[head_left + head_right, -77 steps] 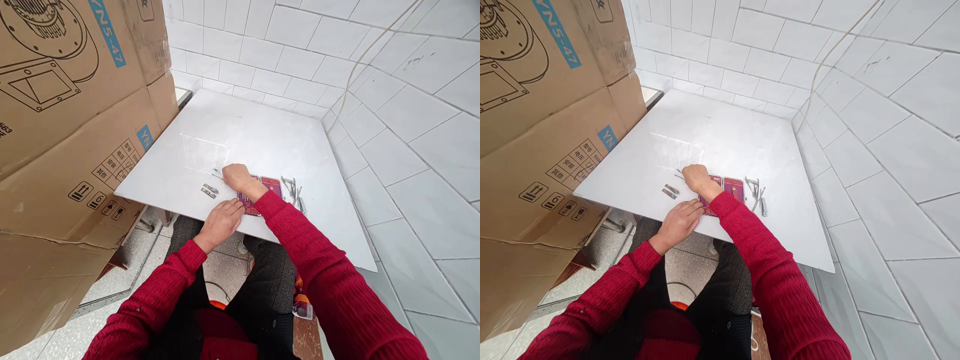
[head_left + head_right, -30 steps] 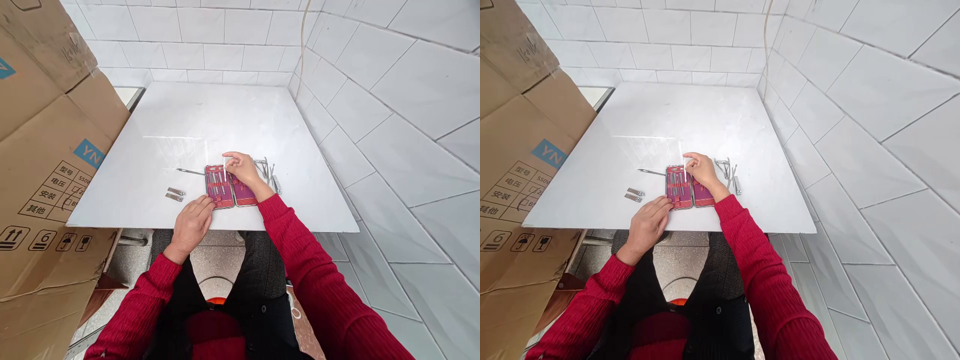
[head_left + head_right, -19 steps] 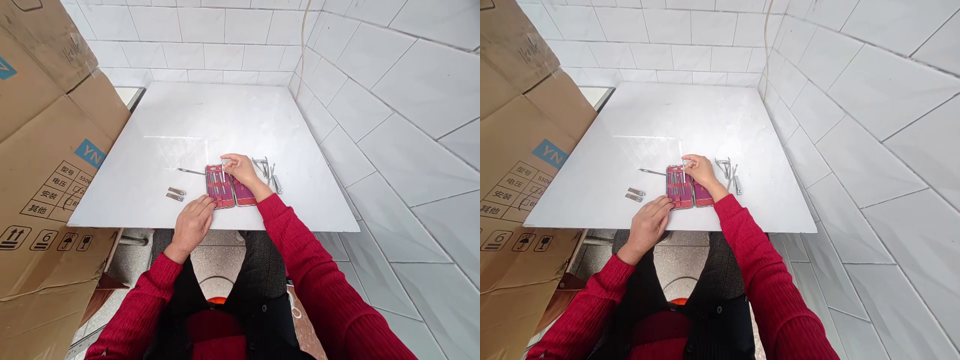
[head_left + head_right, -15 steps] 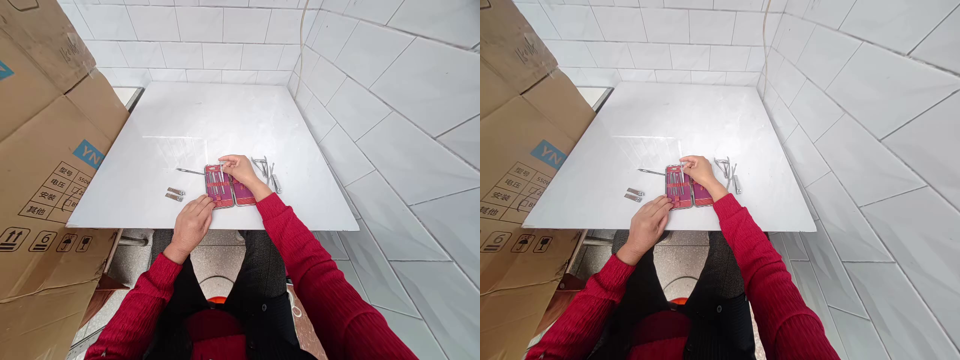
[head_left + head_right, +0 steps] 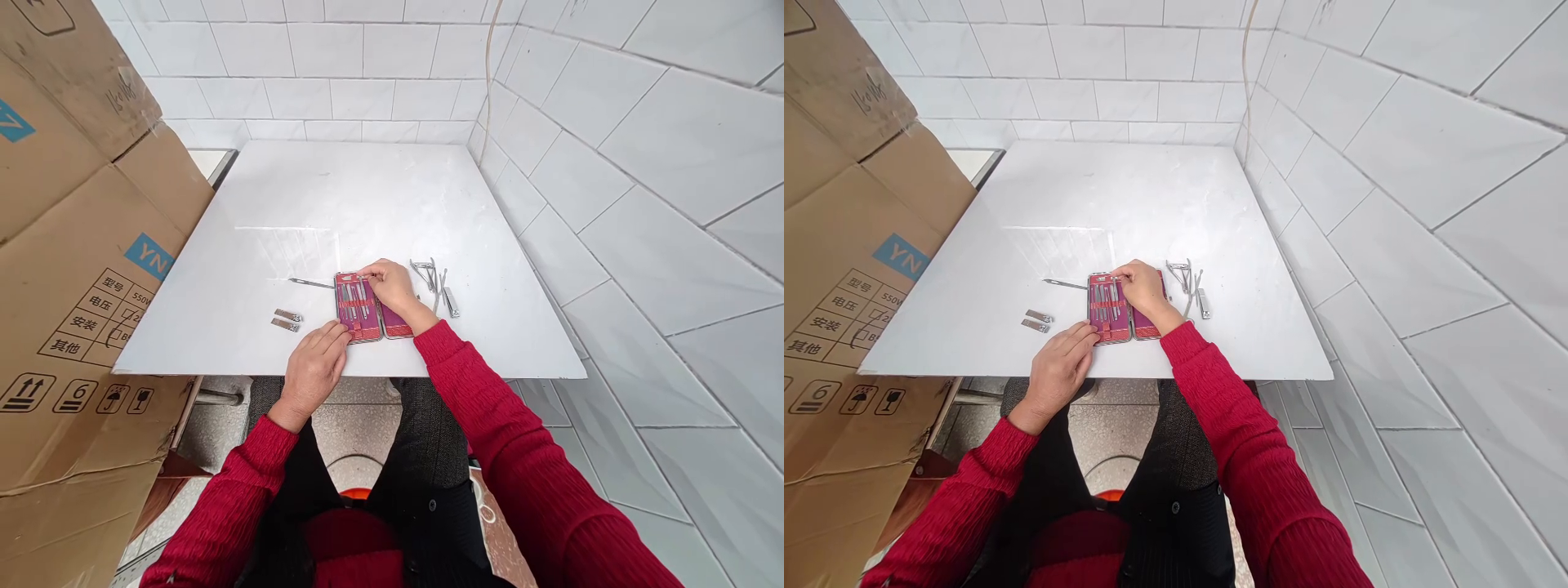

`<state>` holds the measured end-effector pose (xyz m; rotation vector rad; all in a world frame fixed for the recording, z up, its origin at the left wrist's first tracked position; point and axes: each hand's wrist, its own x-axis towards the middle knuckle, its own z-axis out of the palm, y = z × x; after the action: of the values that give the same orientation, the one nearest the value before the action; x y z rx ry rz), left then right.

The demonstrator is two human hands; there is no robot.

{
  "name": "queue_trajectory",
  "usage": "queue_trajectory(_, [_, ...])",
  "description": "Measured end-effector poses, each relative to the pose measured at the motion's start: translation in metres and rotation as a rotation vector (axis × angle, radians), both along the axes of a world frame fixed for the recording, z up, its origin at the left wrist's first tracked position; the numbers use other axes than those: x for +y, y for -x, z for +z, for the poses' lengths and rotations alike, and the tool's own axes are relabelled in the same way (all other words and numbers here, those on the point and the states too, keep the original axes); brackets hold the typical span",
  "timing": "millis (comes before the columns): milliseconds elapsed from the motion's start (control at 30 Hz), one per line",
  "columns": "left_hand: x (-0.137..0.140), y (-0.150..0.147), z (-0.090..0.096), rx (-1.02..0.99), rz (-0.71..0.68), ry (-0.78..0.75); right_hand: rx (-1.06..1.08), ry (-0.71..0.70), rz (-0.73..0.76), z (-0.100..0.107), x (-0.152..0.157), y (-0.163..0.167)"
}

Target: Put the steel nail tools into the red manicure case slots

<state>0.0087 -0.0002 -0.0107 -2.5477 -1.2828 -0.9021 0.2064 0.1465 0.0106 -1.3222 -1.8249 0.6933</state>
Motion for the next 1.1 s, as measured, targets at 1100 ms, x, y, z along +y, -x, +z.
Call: queue_trajectory(1100, [-0.003, 0.0, -0.007, -0.017, -0.004, 0.0, -1.026, -0.046, 0.23, 0.06, 0.002, 0.119])
